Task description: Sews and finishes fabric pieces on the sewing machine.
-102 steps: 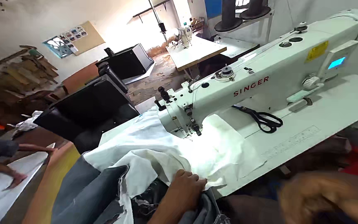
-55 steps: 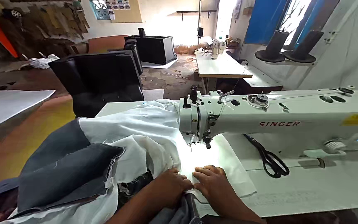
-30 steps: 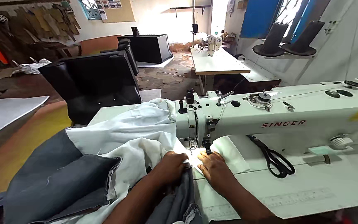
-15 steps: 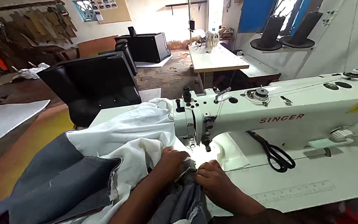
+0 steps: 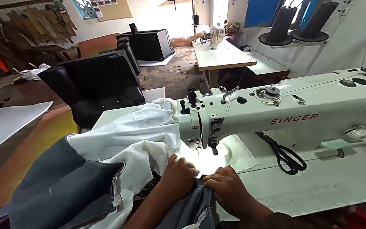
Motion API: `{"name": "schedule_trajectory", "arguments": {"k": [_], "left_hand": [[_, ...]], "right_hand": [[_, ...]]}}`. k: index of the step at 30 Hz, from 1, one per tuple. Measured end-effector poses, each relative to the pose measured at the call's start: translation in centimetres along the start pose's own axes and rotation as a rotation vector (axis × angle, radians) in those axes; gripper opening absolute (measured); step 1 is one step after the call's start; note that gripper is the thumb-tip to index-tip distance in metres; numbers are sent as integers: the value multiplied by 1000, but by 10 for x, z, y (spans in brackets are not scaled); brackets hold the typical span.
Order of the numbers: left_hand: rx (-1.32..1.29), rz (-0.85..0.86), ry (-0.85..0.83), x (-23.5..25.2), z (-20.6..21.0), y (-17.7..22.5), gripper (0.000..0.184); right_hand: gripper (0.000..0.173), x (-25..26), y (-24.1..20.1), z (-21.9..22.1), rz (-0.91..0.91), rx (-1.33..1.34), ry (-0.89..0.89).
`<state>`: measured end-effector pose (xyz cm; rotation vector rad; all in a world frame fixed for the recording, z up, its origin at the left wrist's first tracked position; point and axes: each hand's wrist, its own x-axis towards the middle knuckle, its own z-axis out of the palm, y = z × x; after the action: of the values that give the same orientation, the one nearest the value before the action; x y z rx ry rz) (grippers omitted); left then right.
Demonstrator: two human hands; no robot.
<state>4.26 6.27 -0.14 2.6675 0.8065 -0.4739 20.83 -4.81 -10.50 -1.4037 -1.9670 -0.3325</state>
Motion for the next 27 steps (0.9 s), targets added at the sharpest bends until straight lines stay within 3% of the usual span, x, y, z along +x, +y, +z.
{"name": "schedule_trajectory", "arguments": {"k": [6, 13, 27], "left_hand": [[36, -153, 96, -2, -5, 7, 29], [-18, -136, 100, 4, 0, 0, 39], [4, -236, 47, 18, -7, 13, 35]], "right_hand": [[18, 2, 1, 0, 80, 21, 20], [20, 4, 0, 3, 119, 19, 5], [23, 13, -6, 7, 260, -47, -21]]}}
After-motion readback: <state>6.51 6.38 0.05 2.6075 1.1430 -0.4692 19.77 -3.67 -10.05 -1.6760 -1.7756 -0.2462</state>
